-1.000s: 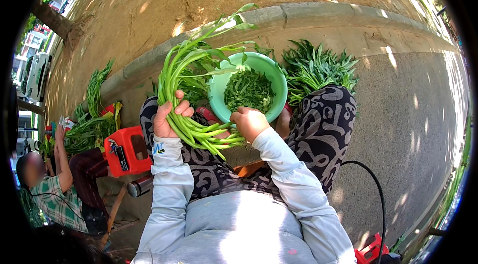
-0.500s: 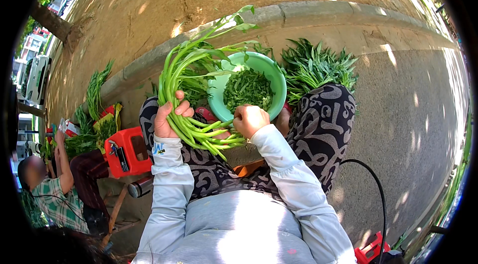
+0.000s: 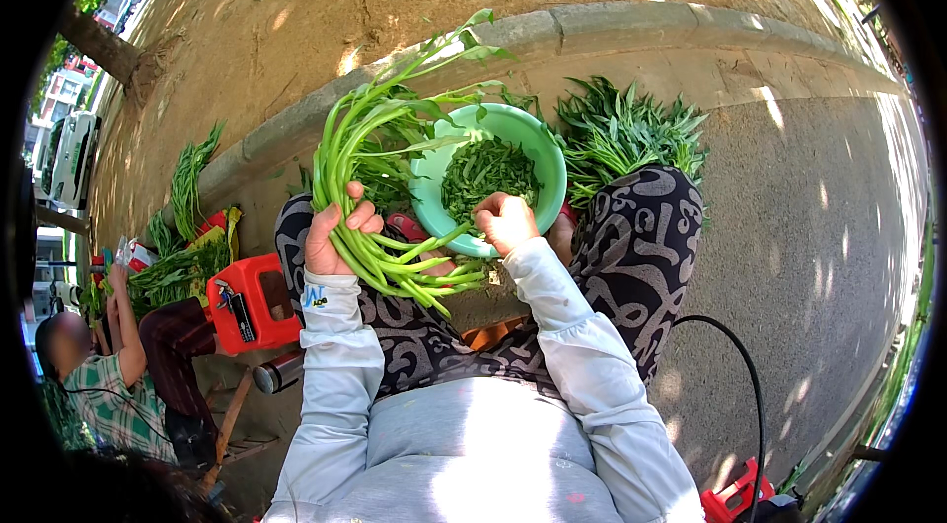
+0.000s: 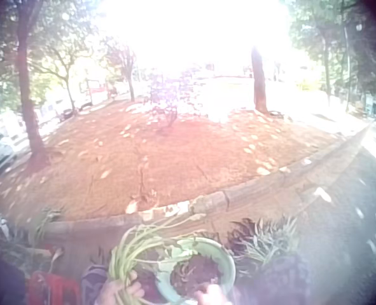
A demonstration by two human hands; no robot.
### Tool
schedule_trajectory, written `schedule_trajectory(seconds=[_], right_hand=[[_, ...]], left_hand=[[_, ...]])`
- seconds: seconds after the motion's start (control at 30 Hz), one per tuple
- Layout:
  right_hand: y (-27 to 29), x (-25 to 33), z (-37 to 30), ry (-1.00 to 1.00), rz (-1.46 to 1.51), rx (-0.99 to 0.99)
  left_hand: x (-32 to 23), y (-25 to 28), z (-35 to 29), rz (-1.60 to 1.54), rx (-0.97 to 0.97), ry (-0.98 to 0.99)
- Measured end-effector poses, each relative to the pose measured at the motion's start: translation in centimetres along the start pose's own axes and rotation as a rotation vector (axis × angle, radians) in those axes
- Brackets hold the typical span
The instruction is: The person picks individual leaves from a bundle of green vegetable stems by hand and drops them into a green plastic bowl, occasionally reaching for a new bundle from a pile.
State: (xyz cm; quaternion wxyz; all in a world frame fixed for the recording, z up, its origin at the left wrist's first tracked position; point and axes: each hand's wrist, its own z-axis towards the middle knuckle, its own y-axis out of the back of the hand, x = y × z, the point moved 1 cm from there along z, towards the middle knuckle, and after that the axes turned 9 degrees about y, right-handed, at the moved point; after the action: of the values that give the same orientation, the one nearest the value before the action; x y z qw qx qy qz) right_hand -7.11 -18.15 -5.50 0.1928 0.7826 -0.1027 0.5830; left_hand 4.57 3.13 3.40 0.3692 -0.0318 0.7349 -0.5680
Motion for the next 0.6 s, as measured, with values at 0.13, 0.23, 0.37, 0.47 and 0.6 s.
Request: schedule_trajectory(seconds=[0.13, 0.23, 0.37, 0.47, 0.6], right_hand=[[0.4, 0.6, 0.1, 0.009, 0.109, -0.121], [1.0, 1.6, -0.3, 0.186, -0.105, -0.150], [1.3, 2.9, -0.7, 0.253, -0.122, -0.079], [1.3, 4.4, -1.5, 0.387, -0.075, 0.035], [1.4, 6.1, -2.7, 0.600, -0.193, 0.291]], left_hand=[[-0.2, 0.3, -0.3, -0.023, 0.007, -0.017], [-0.3, 0.4, -0.2, -0.043, -0.007, -0.030], [-0.4, 0.6, -0.2, -0.051, -0.070, -0.060], [-0.6, 1.2, -0.1, -0.053, -0.134, -0.075], [-0.6, 1.5, -0.1, -0.042, -0.210, -0.121]])
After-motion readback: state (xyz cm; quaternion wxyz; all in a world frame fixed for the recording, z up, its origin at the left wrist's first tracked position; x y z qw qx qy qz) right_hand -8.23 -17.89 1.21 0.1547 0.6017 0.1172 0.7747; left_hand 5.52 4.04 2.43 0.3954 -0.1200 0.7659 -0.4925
